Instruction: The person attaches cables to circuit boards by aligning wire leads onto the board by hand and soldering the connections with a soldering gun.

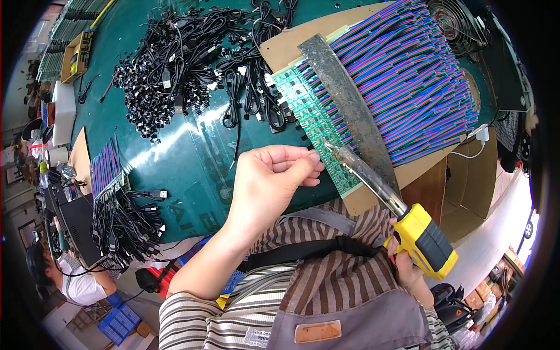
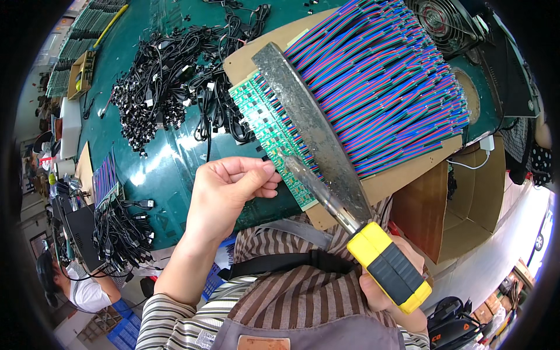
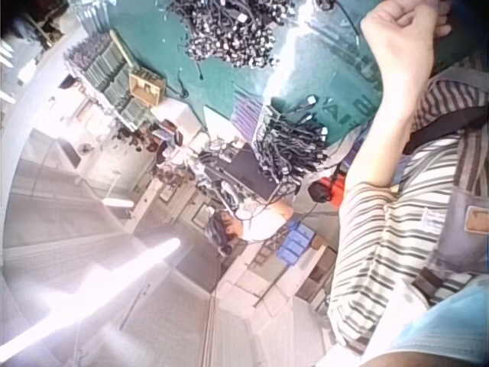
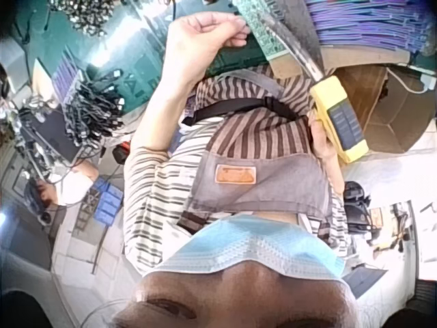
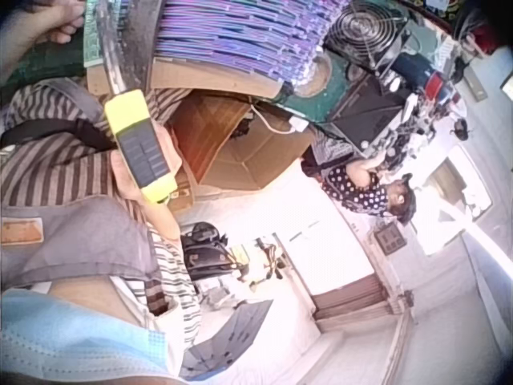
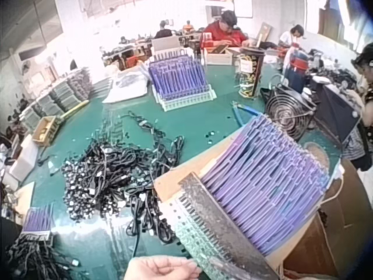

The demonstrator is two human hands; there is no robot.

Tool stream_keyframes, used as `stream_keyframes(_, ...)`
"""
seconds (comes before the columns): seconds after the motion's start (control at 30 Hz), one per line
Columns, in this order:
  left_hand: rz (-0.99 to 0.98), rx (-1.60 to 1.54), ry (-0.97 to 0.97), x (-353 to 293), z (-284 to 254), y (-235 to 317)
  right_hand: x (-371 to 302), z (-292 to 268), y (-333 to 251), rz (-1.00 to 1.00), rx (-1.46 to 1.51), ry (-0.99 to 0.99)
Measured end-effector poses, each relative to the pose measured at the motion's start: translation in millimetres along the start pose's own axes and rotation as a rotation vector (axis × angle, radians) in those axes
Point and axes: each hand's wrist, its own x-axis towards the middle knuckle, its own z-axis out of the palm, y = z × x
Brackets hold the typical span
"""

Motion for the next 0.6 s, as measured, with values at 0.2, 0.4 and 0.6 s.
stream_keyframes(0.2,0.024,0.010,0.072,0,8,-7,3,-1,-2,-0.036,-0.009,-0.068)
stream_keyframes(0.4,0.085,0.013,0.119,1,10,-11,3,-1,-5,-0.100,-0.062,-0.047)
stream_keyframes(0.6,0.060,0.013,0.089,1,7,-10,3,1,2,-0.173,-0.050,-0.019)
